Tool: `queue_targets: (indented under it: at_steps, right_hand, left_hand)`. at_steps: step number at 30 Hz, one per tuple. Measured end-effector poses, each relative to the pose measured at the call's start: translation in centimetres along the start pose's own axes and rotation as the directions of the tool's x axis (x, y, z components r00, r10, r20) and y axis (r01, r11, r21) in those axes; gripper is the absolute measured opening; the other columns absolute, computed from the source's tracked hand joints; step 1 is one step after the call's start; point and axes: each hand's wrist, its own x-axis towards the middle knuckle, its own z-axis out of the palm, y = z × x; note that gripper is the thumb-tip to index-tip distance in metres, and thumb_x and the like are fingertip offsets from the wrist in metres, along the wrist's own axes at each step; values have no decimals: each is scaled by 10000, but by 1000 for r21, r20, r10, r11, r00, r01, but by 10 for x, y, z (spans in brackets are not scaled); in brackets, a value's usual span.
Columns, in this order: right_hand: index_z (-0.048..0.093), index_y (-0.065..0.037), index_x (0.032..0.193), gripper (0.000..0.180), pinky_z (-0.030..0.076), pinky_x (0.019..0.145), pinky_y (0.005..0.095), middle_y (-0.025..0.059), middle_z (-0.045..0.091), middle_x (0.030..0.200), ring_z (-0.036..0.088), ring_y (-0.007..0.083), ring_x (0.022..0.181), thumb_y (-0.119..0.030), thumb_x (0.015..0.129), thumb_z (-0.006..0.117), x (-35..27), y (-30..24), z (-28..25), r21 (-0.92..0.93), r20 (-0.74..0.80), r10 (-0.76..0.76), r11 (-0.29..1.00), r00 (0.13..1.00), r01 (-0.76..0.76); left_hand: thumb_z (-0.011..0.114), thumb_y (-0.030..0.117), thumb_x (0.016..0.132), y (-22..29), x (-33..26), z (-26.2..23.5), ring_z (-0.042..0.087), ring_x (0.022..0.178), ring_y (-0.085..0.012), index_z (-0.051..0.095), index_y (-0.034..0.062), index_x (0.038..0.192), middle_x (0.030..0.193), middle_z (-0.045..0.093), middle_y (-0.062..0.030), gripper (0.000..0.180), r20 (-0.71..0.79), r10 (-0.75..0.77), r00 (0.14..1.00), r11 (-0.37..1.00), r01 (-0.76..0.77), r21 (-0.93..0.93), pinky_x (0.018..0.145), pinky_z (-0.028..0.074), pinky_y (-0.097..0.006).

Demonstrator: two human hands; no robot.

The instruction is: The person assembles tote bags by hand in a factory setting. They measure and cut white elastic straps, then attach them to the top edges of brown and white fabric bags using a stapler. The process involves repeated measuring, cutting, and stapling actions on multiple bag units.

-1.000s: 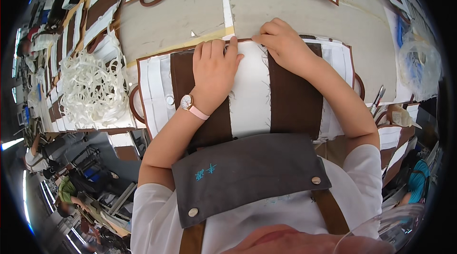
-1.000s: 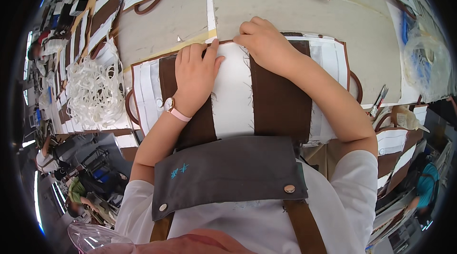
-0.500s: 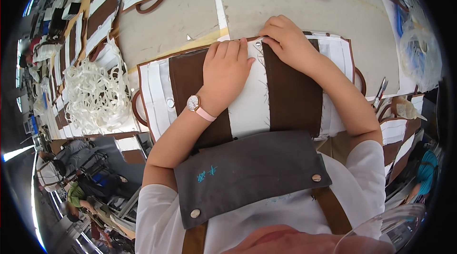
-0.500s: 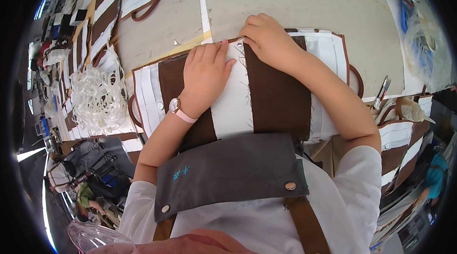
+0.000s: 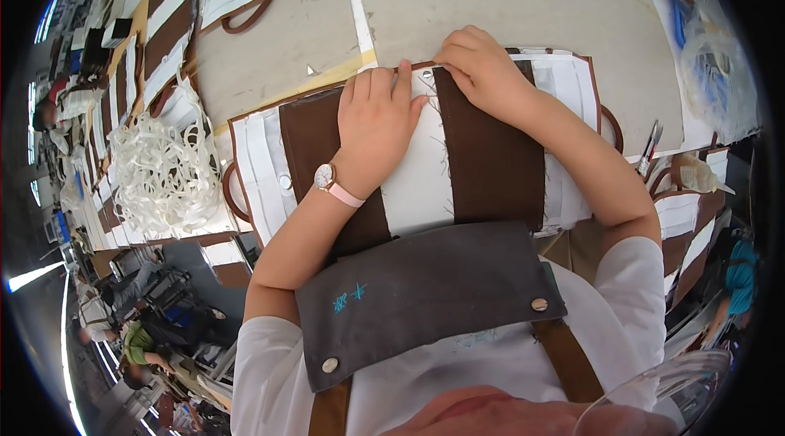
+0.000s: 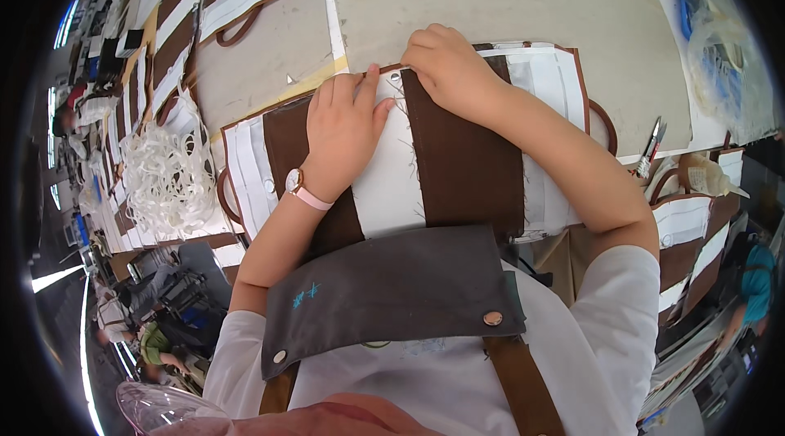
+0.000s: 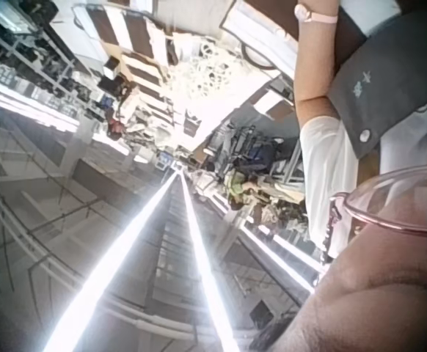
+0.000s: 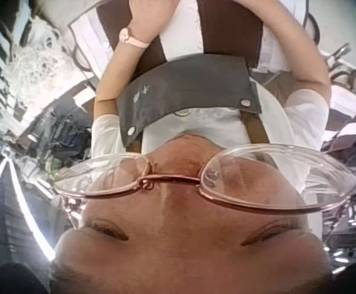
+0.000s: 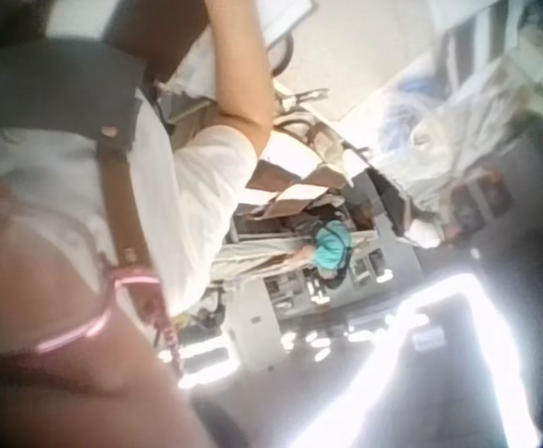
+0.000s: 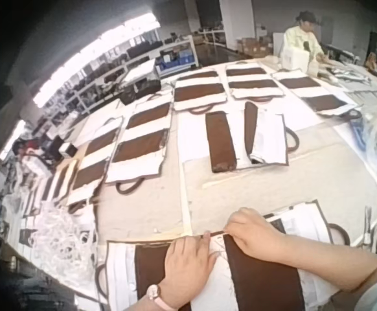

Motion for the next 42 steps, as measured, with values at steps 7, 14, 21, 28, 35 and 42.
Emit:
queue_targets:
  at_steps: [7,14,21,28,35,42]
  right_hand:
    - [644,-59,926,186,444,792,352,48,556,860,526,251,854,-81,744,610,-1,-12,-2,-263,82,-202,940,976,217]
    - [615,-44,964,212,451,805,394,91,584,919,539,307,912,-60,768,695,-14,14,-33,-29,-24,227,973,974,-228]
    - [612,-46,849,147,451,781,369,78,550,854,532,271,871,-28,712,659,-14,5,-30,-142,-67,-7,990,998,-3]
    - [590,-50,753,101,442,741,316,44,519,779,522,201,807,-107,671,604,-10,-3,-32,-462,85,-148,870,985,171]
    - [585,-51,764,105,434,725,314,46,518,779,512,202,785,-103,675,605,-8,1,-23,-495,9,-157,857,988,141]
    - [609,-58,856,141,437,750,347,50,540,840,530,222,824,-58,719,643,-21,7,-39,-289,-1,-54,956,999,52]
  left_hand:
    - [731,165,787,-11,23,7,537,940,-274,648,29,1124,991,562,-93,373,48,13,999,920,7,-391,842,449,-378]
    - [727,175,794,-7,19,16,531,930,-262,674,81,1106,998,567,-75,330,-45,51,998,929,-64,-365,840,442,-376]
    - [708,270,807,0,20,11,542,898,-226,709,190,1112,983,576,-39,316,-37,109,993,954,-115,-277,807,454,-351]
    - [710,305,799,3,20,11,544,888,-220,722,177,1092,974,584,-45,320,-60,118,991,964,-129,-233,788,452,-340]
    - [717,310,789,21,16,8,555,921,-229,702,133,1117,1018,595,-78,373,-80,98,992,990,-105,-95,815,449,-356]
    - [716,255,796,25,11,9,575,970,-234,609,28,1150,1078,605,-110,433,-74,60,995,993,-67,-97,884,437,-363]
